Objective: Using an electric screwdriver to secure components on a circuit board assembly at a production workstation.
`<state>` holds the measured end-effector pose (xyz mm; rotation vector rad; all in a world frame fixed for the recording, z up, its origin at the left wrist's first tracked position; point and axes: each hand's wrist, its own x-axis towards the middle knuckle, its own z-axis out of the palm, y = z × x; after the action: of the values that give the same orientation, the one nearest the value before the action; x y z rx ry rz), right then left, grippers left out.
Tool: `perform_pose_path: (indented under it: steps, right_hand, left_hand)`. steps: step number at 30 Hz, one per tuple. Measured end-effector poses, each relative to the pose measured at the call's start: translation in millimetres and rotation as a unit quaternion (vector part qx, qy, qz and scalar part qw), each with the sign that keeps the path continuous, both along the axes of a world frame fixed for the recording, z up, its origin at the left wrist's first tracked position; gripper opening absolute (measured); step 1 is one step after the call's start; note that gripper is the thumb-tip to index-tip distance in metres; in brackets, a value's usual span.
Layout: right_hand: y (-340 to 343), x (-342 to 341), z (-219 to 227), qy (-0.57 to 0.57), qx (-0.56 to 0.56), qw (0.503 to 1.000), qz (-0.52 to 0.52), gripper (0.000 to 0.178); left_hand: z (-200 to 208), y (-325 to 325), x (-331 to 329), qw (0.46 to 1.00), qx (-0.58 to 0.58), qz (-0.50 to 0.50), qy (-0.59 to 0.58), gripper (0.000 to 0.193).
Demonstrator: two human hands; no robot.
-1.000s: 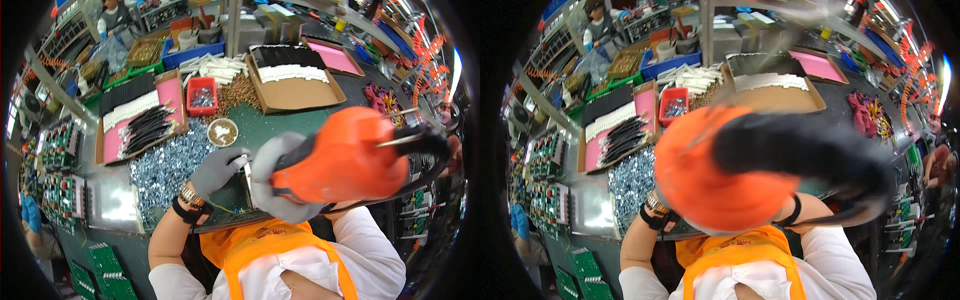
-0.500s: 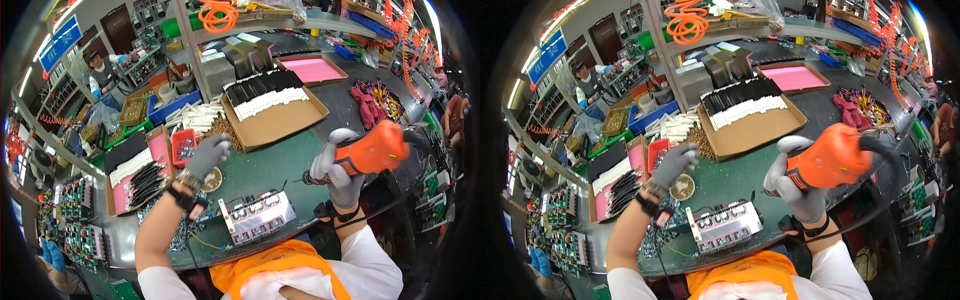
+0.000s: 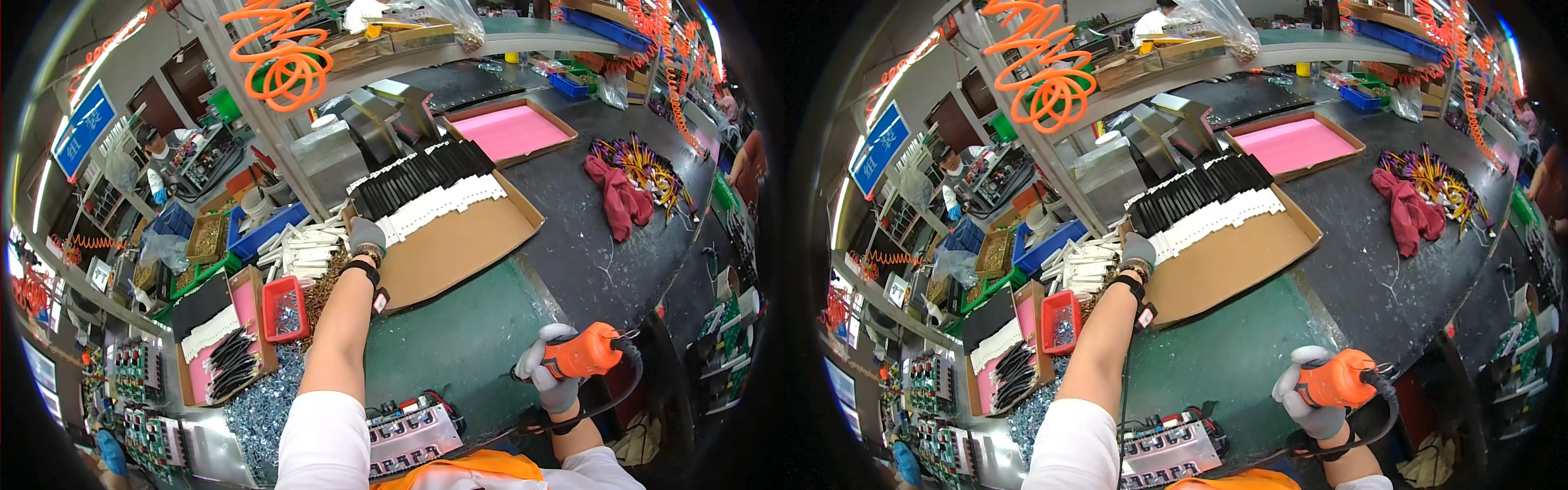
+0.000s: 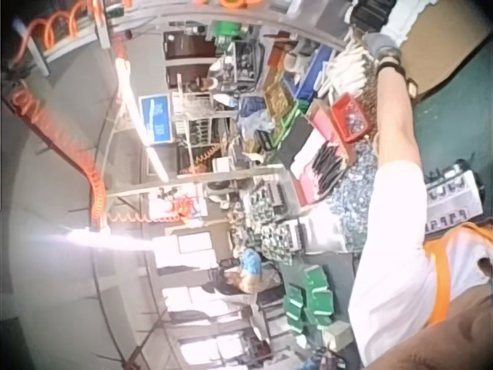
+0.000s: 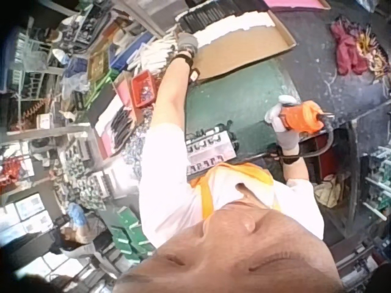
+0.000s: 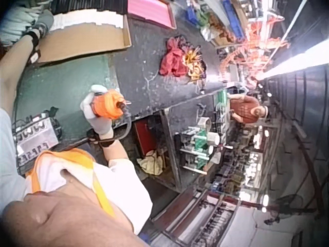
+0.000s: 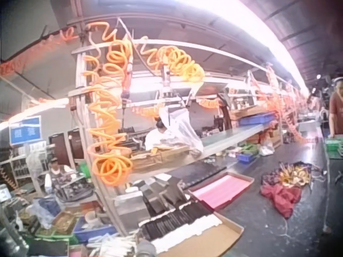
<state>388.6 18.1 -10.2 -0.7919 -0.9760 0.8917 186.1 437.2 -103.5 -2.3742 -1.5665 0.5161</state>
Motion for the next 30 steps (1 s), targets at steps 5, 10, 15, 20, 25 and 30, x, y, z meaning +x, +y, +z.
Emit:
perform_pose_path:
  steps: [5,10,15,20,25,30]
  right_hand:
    - [0.1,3.7,-5.3,0.044,0.046,0.998,0.004,0.053]
    - [-10.8,0.0,-5.5,-0.023,-0.013,1.0,-0.013,0.054]
    - [-8.3,-5.1,0.0,0.181,-0.036,0.982,0.039,0.047]
    - [-17.5,-1.5,55.3,0.029,0.072,0.997,-0.005,0.05]
    - [-20.5,-8.3,133.1,0.164,0.338,0.921,0.104,0.053]
    - [-28.4,-47.5,151.8,0.152,0.329,0.906,0.217,0.056]
  left_hand:
    - [-13.5,22.4,-19.2,0.99,0.111,-0.083,0.014,0.017]
    - [68.7,-36.5,-36.4,0.504,-0.286,0.242,-0.779,0.016]
    - [173.0,-171.1,-55.1,0.544,-0.394,0.122,-0.731,0.026]
    - [215.7,-331.5,-79.1,0.596,-0.405,0.1,-0.686,0.035]
    - [207.6,-441.8,-98.8,0.563,-0.437,0.172,-0.68,0.024]
    - [175.8,-481.9,-110.1,0.566,-0.423,0.164,-0.688,0.03]
